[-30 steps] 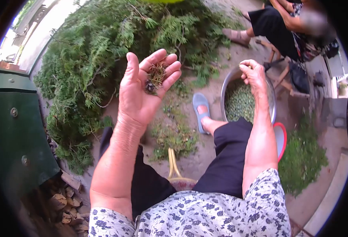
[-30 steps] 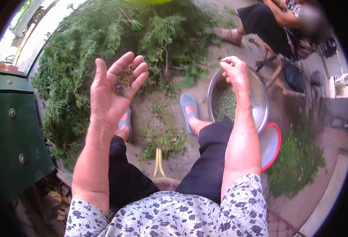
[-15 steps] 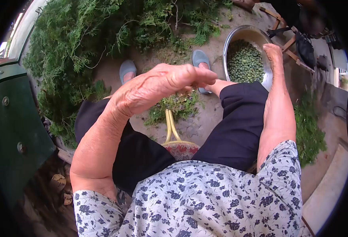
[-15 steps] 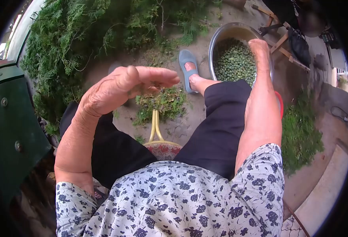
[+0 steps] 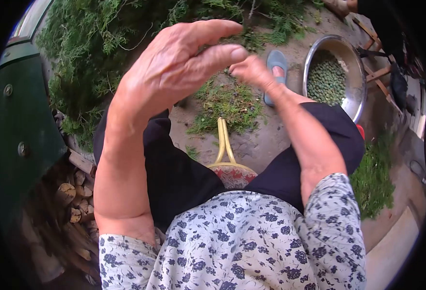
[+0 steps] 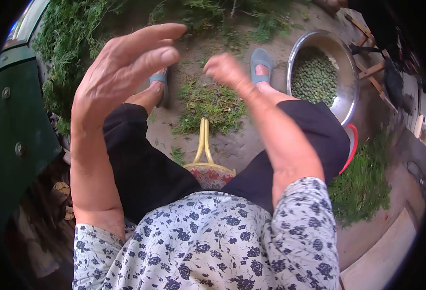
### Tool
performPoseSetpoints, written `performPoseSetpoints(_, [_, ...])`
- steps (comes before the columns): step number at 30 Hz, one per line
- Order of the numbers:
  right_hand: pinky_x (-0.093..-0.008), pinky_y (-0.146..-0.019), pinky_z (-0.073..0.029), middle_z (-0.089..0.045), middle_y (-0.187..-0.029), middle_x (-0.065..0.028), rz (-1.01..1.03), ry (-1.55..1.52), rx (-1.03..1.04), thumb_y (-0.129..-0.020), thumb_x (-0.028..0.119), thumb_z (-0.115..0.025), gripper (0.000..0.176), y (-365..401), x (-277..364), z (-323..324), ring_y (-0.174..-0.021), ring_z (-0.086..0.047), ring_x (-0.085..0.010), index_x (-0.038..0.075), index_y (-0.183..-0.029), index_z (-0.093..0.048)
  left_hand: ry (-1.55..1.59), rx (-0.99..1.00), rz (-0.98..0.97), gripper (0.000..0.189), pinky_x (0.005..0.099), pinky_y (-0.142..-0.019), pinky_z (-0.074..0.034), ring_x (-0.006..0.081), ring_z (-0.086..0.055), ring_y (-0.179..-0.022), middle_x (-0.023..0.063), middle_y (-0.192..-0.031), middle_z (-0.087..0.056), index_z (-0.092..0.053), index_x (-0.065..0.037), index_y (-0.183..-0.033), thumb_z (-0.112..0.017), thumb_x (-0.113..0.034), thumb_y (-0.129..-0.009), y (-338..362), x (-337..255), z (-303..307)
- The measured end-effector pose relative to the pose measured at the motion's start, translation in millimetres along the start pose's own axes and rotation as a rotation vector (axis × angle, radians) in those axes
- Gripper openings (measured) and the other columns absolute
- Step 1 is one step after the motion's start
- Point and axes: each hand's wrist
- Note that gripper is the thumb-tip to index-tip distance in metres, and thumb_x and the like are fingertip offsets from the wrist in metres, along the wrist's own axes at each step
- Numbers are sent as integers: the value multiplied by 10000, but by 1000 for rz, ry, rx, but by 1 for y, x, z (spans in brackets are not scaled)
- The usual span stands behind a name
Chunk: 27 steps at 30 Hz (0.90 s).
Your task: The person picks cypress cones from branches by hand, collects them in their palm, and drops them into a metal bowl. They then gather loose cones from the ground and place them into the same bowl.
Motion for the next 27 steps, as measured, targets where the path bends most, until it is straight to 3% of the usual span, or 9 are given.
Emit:
performPoseSetpoints(1, [-309,-664,-515,-663,-762,-83,228,-49,96,-727,84,-606,165,-7,-27,-36,-664,-625,-179,48,-859,-696,-158,-84,-139,464,406,-879,-450,357,-576,-997,172,-1126,-595,-574,-59,-1158,-705,-182,-730,9,11,0])
performPoseSetpoints(4, [-324,-712,-518,-678,-778,-105,118,82,308,-677,49,-604,175,-14,-59,-124,-728,-650,-198,67,-820,-703,-524,-122,125,433,419,-886,-443,350,-575,-982,172,-1107,-600,-574,-43,-1151,-679,-170,-751,23,1,7])
performPoseSetpoints(5, [-337,-729,-520,-677,-795,-116,91,97,310,-671,39,-601,191,-15,-68,-145,-762,-654,-228,72,-830,-703,-572,-33,200,432,431,-912,-428,339,-576,-998,177,-1116,-598,-564,-23,-1162,-664,-178,-772,25,-3,12])
performPoseSetpoints(9, [-394,-822,-503,-653,-971,-157,68,329,407,-686,-9,-542,315,-20,-110,-203,-955,-614,-324,106,-940,-688,-570,4,236,448,437,-956,-403,349,-566,-1038,178,-1121,-601,-557,-8,-1177,-647,-232,-799,39,6,22])
performPoseSetpoints(16, [-411,-747,-520,-572,-931,-205,248,718,495,-758,14,-517,171,-14,-98,-218,-893,-621,-340,-20,-861,-650,-656,59,304,617,500,-974,-390,359,-583,-1059,196,-1096,-610,-572,19,-1159,-577,-459,-768,40,5,24])
performPoseSetpoints(20, [-414,-726,-526,-571,-946,-215,274,646,371,-745,-20,-515,142,-4,-106,-225,-875,-626,-339,-40,-840,-619,-648,55,303,623,499,-968,-395,360,-588,-1049,200,-1083,-613,-579,19,-1143,-580,-470,-757,41,5,24])
performPoseSetpoints(24, [-415,-742,-504,-556,-852,-168,73,411,278,-722,-21,-543,83,-3,-92,-218,-851,-590,-351,5,-794,-573,-639,31,320,621,498,-959,-401,358,-592,-1038,204,-1067,-616,-586,18,-1131,-575,-475,-754,43,2,22])
performPoseSetpoints(26, [-412,-713,-481,-538,-806,-145,173,-12,-24,-726,41,-588,64,-7,-92,-204,-806,-567,-326,38,-788,-570,-637,25,304,622,497,-956,-403,357,-593,-1038,205,-1063,-616,-587,17,-1130,-574,-478,-754,45,3,20])
performPoseSetpoints(27, [-393,-685,-464,-514,-776,-141,64,-73,-119,-728,78,-617,77,-11,-90,-194,-756,-541,-304,60,-780,-564,-636,23,291,623,496,-954,-405,356,-593,-1037,206,-1059,-617,-588,17,-1128,-573,-481,-753,45,3,20])
Point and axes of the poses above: each hand's wrist, its own y-axis away from the middle knuckle, its own z-axis out of the back of the hand, x = y × z
